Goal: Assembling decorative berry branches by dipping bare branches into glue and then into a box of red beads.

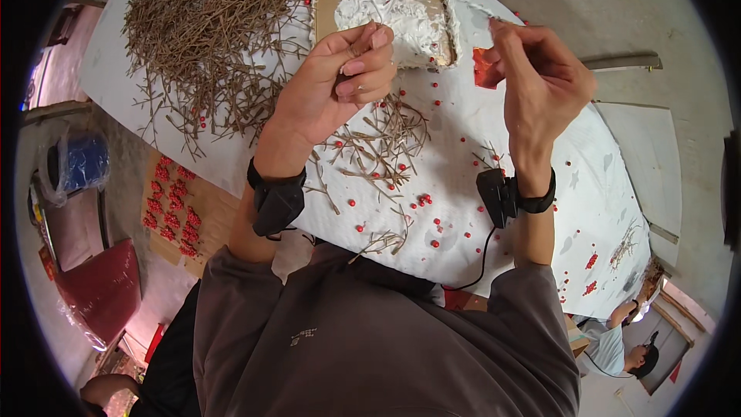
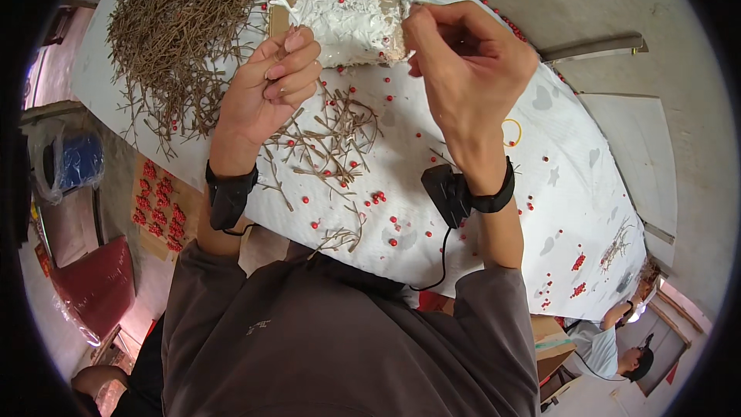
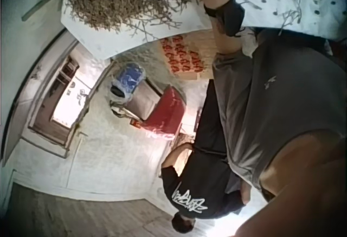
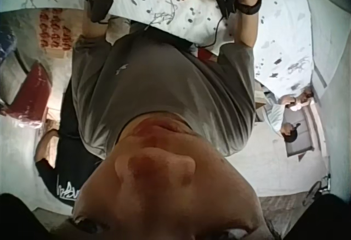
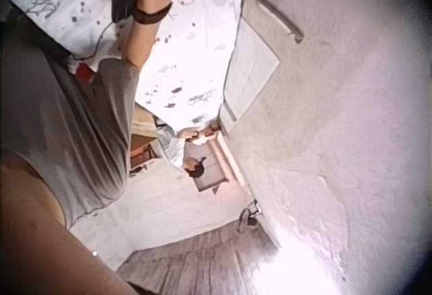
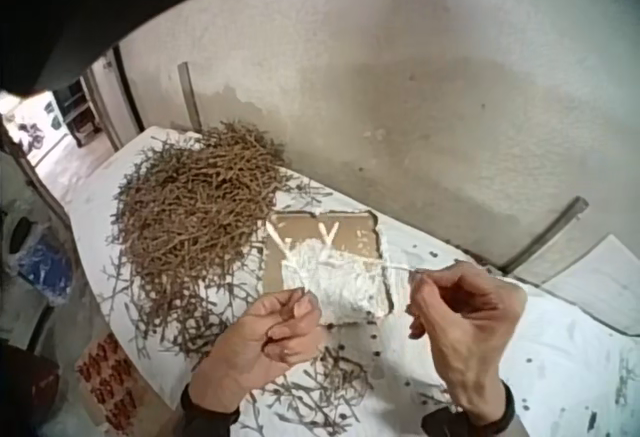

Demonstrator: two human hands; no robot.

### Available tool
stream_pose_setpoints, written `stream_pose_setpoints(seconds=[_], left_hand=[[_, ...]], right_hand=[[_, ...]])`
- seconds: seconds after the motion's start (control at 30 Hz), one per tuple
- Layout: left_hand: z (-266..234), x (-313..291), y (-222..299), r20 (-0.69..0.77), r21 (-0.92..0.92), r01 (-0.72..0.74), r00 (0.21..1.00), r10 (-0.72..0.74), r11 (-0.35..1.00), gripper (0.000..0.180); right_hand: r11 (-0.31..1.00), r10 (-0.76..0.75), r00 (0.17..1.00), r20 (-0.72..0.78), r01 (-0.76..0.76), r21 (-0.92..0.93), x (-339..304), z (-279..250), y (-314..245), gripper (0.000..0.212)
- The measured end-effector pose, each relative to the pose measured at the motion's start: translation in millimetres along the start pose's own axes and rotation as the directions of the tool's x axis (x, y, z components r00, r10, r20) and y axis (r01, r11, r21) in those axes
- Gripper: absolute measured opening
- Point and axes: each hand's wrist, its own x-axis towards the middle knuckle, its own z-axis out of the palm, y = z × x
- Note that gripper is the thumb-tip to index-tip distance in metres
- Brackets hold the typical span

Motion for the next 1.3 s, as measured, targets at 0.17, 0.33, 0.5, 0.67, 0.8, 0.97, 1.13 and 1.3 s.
stream_pose_setpoints(seconds=[0.17,0.33,0.5,0.67,0.8,0.97,1.13,1.3], left_hand=[[2,0,2,0.003,-0.106,0.056,0.998,-0.056,0.993,0.016],[-4,-1,0,-0.003,-0.133,0.037,0.999,-0.038,0.99,0.017],[9,-1,-2,-0.362,0.344,-0.14,0.893,0.268,0.929,0.028],[11,0,-5,-0.371,0.569,-0.217,0.793,0.483,0.793,0.031],[12,0,-8,-0.342,0.596,-0.255,0.777,0.529,0.761,0.031],[13,0,-9,-0.344,0.576,-0.229,0.803,0.487,0.785,0.031],[15,-1,-10,-0.344,0.605,-0.211,0.8,0.492,0.767,0.031],[21,0,-13,-0.333,0.696,-0.198,0.763,0.555,0.69,0.027]], right_hand=[[0.986,-0.155,0.981,-0.113,0.147,-0.081,11,-11,3,0.012],[0.981,-0.196,0.956,-0.22,0.191,-0.045,18,-19,-1,0.011],[0.986,-0.154,0.984,-0.086,0.159,0.049,15,-23,6,0.009],[0.982,-0.187,0.979,0.084,0.187,0.001,1,-4,5,0.01],[0.998,-0.061,0.982,0.176,0.06,0.012,-6,10,12,0.01],[1.0,-0.006,0.981,0.194,0.003,0.019,-10,17,16,0.012],[0.998,0.059,0.974,0.217,-0.057,-0.013,-15,22,17,0.014],[0.994,0.101,0.973,0.207,-0.089,-0.069,-16,21,19,0.014]])
